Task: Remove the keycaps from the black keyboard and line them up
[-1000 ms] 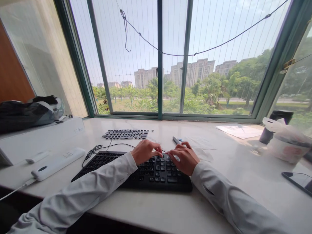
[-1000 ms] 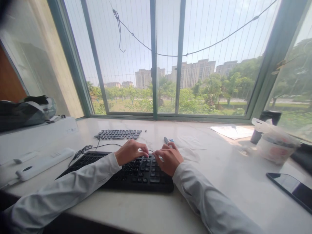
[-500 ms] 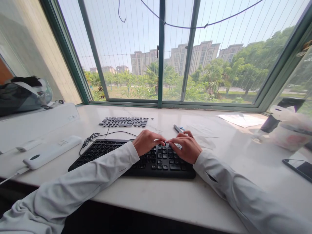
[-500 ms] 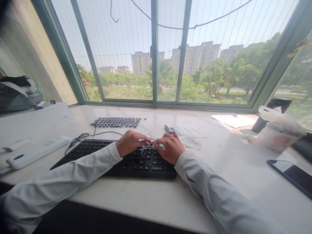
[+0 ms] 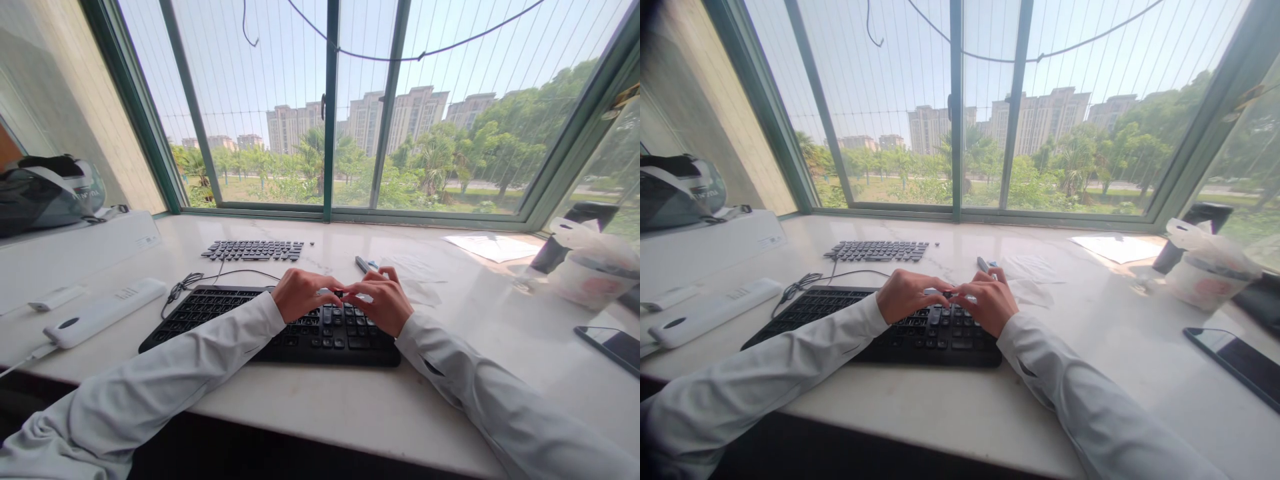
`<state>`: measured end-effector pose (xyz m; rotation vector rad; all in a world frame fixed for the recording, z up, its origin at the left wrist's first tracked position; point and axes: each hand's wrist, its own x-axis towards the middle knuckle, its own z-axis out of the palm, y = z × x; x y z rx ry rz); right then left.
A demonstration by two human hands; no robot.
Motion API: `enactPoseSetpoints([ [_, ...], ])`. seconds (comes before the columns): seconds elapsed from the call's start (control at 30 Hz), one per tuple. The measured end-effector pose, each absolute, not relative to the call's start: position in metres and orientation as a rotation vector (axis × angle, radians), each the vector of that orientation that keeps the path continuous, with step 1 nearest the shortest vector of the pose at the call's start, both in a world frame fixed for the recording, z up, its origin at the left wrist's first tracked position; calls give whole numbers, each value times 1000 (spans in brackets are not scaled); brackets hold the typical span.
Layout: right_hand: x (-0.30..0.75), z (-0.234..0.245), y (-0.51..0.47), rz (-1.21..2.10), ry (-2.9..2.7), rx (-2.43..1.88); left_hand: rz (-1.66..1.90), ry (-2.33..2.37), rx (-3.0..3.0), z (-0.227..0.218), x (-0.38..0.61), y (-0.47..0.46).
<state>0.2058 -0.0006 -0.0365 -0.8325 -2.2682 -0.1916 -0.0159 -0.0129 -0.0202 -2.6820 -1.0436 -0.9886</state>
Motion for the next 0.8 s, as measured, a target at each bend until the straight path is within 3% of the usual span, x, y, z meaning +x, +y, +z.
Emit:
enactPoseSetpoints([
  [0.4, 204, -39, 2, -158, -2212, -954, -879, -859, -2860, -17, -17, -7],
  [0.8, 206, -39, 5, -86, -2213, -1089, -807, -1288, -2732, -28, -21, 3],
])
